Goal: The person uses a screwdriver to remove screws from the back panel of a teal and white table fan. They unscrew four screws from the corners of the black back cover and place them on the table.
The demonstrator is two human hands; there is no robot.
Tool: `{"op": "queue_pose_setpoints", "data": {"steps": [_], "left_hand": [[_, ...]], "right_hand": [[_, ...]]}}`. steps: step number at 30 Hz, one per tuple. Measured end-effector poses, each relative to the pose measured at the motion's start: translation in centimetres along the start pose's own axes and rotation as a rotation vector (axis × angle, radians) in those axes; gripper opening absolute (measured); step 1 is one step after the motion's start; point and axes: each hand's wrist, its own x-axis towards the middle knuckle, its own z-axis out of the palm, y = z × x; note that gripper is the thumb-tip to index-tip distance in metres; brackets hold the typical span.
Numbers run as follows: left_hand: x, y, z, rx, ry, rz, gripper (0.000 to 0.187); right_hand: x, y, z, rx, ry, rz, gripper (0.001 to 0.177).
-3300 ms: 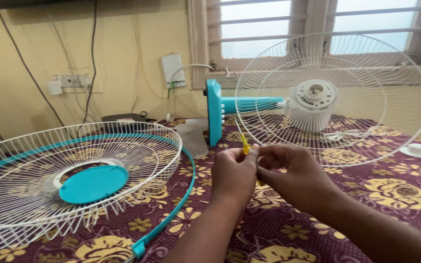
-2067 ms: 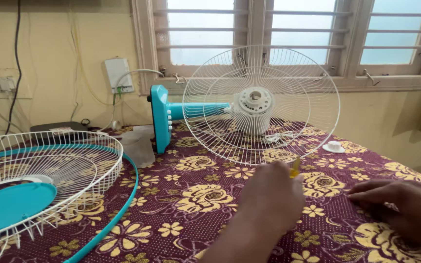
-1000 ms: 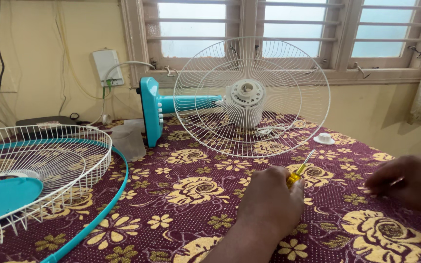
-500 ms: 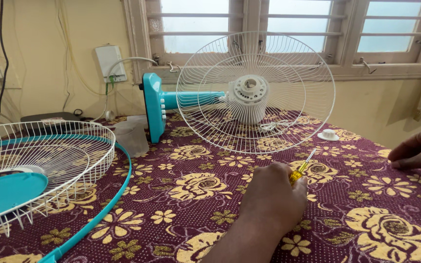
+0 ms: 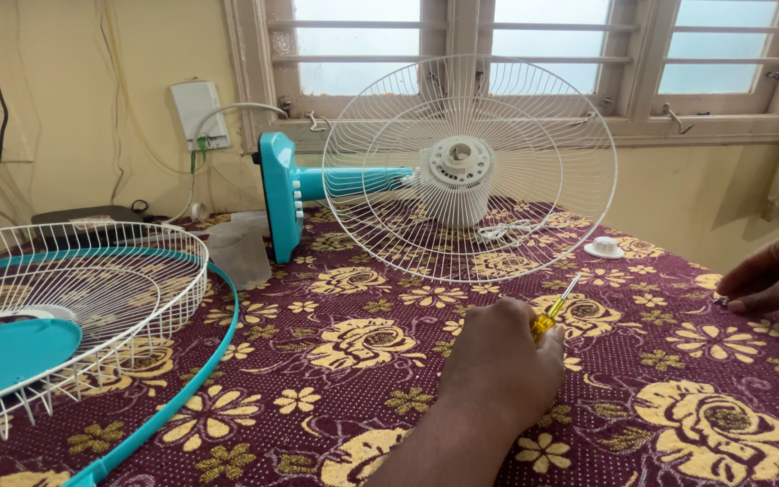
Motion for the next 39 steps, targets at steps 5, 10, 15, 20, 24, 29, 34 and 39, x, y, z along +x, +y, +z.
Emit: {"op": "queue_pose_setpoints", "data": {"steps": [5,10,15,20,24,29,34,39], "left_hand": [[0.2,-0.2,0.2,-0.029,0.019,0.011,0.032],[0.3,-0.8,-0.5,-0.096,0.138,0.056,0.030],[-0.1,-2.3,-3.4,-0.152,0.339,0.023,0.033],[-2.3,-4.7,-7.6,-0.159,0.543,-0.069,0.032],[-4.5,-6.3,-10.3,-0.168,0.592,-0.206,0.035],[-6.3,-7.0,-11.3,-0.236,0.647,-0.260,0.037],[-7.2,-7.9,-11.0,-0.286,0.603,-0.313,0.038],[-7.6,-8.4,-10.9,-0.326,0.684,-0.278,0.037]], "right_hand": [[2.9,2.9,-2.4,0.052,-0.047,-0.079,0.039],[0.3,-1.1,0.1,0.153,0.179,-0.189,0.039],[-7.7,-13.9,6.1,0.091,0.341,-0.249,0.039],[-13.8,-26.7,11.8,0.094,0.246,-0.533,0.041],[-15.7,-34.7,16.4,0.148,0.143,-0.685,0.040],[-16.2,-42.7,21.4,0.245,0.096,-0.850,0.041],[-15.6,-47.4,25.3,0.260,0.058,-0.783,0.047],[-14.7,-50.2,28.0,0.187,0.088,-0.727,0.059]]}}
